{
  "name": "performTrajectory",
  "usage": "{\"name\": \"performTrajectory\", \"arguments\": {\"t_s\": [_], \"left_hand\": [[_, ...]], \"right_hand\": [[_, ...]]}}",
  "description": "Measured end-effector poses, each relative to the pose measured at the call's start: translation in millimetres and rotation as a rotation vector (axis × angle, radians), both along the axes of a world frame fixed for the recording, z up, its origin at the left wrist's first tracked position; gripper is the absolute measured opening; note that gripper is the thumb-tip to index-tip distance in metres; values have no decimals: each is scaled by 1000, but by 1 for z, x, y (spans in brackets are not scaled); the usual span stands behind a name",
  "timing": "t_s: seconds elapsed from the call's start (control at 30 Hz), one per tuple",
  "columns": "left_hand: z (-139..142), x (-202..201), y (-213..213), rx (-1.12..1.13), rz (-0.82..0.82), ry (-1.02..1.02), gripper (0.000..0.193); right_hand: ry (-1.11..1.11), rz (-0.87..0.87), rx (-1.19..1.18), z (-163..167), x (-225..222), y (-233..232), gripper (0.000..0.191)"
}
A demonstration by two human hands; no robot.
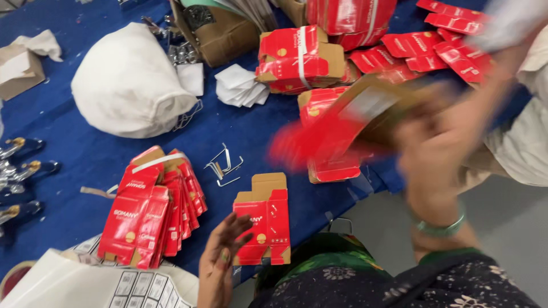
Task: The person repeatedly picks up small red boxes, peels labels from a roll, and sticks them onto the boxes. The person then places the labeled boxes into a pile on the table.
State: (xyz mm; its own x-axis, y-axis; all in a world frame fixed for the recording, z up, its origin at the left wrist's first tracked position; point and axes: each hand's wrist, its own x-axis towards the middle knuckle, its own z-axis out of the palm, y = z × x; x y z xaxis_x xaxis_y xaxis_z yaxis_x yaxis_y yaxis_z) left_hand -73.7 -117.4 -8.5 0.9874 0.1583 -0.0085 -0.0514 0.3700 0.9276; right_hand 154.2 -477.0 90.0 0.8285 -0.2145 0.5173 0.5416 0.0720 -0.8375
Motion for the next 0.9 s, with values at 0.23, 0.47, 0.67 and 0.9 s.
{"name": "performTrajectory", "arguments": {"t_s": [0.23,0.47,0.67,0.9], "left_hand": [[23,-1,-13,724,301,188,45],[39,24,-56,1336,400,88,68],[31,39,-73,1498,339,185,110],[33,46,-69,1448,296,304,117]], "right_hand": [[-411,-404,-484,21,204,-105,62],[-286,-27,-176,-44,130,-29,70],[-154,267,-259,-59,-12,57,89],[102,684,-381,-69,-71,114,92]]}}
